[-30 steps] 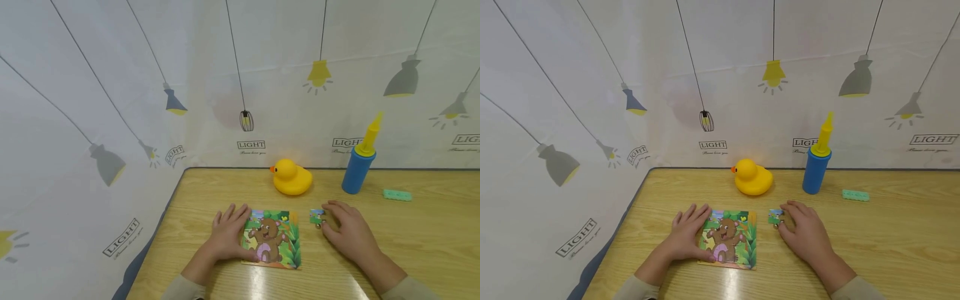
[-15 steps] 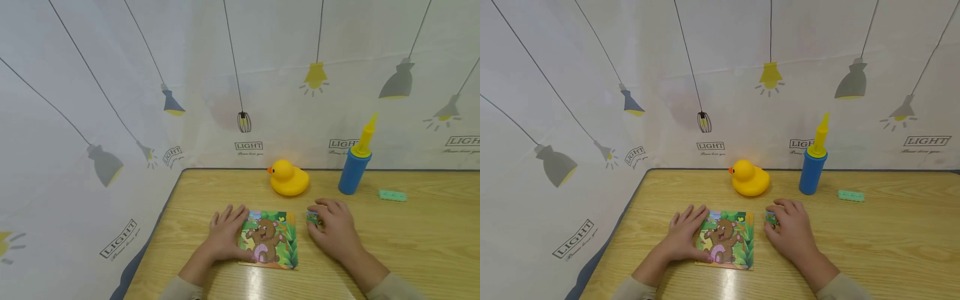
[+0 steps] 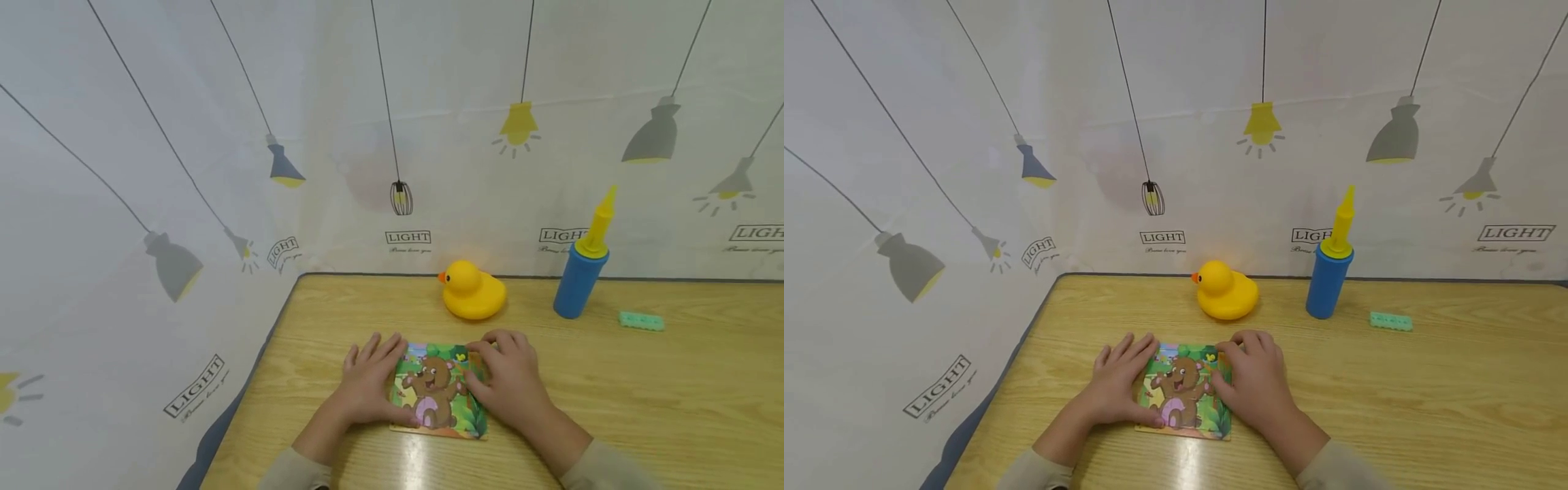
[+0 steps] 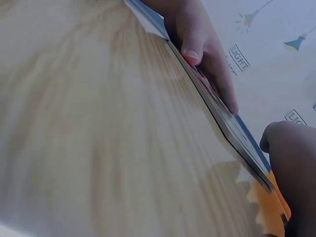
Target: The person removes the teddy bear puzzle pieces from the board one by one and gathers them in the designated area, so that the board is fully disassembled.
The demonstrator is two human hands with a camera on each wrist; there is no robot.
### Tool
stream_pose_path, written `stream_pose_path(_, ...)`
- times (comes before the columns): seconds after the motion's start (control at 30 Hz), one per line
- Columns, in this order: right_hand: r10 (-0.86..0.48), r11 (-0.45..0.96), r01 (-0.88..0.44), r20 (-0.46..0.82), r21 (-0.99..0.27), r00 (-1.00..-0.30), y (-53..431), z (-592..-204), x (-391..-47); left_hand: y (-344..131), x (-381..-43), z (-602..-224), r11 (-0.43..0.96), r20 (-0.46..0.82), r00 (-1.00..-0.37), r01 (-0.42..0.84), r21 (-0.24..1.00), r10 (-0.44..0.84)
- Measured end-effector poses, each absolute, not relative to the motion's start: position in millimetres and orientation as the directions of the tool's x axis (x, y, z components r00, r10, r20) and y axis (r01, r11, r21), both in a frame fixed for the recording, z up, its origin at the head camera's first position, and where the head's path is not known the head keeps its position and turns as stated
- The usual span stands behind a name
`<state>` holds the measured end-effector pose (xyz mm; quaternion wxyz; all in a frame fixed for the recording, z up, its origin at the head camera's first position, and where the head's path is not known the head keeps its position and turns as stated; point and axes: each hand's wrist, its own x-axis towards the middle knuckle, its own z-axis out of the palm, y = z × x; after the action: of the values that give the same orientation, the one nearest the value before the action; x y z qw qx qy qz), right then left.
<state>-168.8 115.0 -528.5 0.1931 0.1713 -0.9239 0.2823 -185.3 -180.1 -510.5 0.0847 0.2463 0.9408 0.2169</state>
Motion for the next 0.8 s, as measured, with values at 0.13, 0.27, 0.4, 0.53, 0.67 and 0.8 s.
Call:
stream_pose_path(0.13, -0.222, 0.785, -0.43, 0.445, -0.447, -0.868, 97.5, -529.4, -169.6, -179.9, -184.9, -509.9, 0.789, -0.053, -0.867, 0.424, 0.444, 0.496)
stream_pose_path(0.27, -0.228, 0.804, -0.416, 0.426, -0.425, -0.875, 81.9, -530.9, -170.3, -179.3, -185.2, -510.0, 0.784, -0.051, -0.864, 0.428, 0.449, 0.501)
stream_pose_path(0.4, -0.217, 0.845, -0.367, 0.377, -0.389, -0.9, 66.6, -530.8, -170.7, -180.4, -185.5, -509.7, 0.786, -0.043, -0.866, 0.43, 0.444, 0.498)
stream_pose_path(0.53, -0.191, 0.875, -0.311, 0.325, -0.372, -0.926, 59.1, -528.9, -169.7, -180.7, -184.9, -509.4, 0.789, -0.041, -0.867, 0.432, 0.436, 0.497)
stream_pose_path(0.67, -0.165, 0.883, -0.276, 0.299, -0.38, -0.94, 60.0, -528.3, -168.1, -179.3, -184.2, -508.9, 0.79, -0.044, -0.865, 0.433, 0.433, 0.499)
stream_pose_path(0.8, -0.158, 0.882, -0.264, 0.284, -0.391, -0.946, 61.8, -527.6, -167.5, -178.4, -185.0, -510.4, 0.796, -0.052, -0.866, 0.431, 0.425, 0.496)
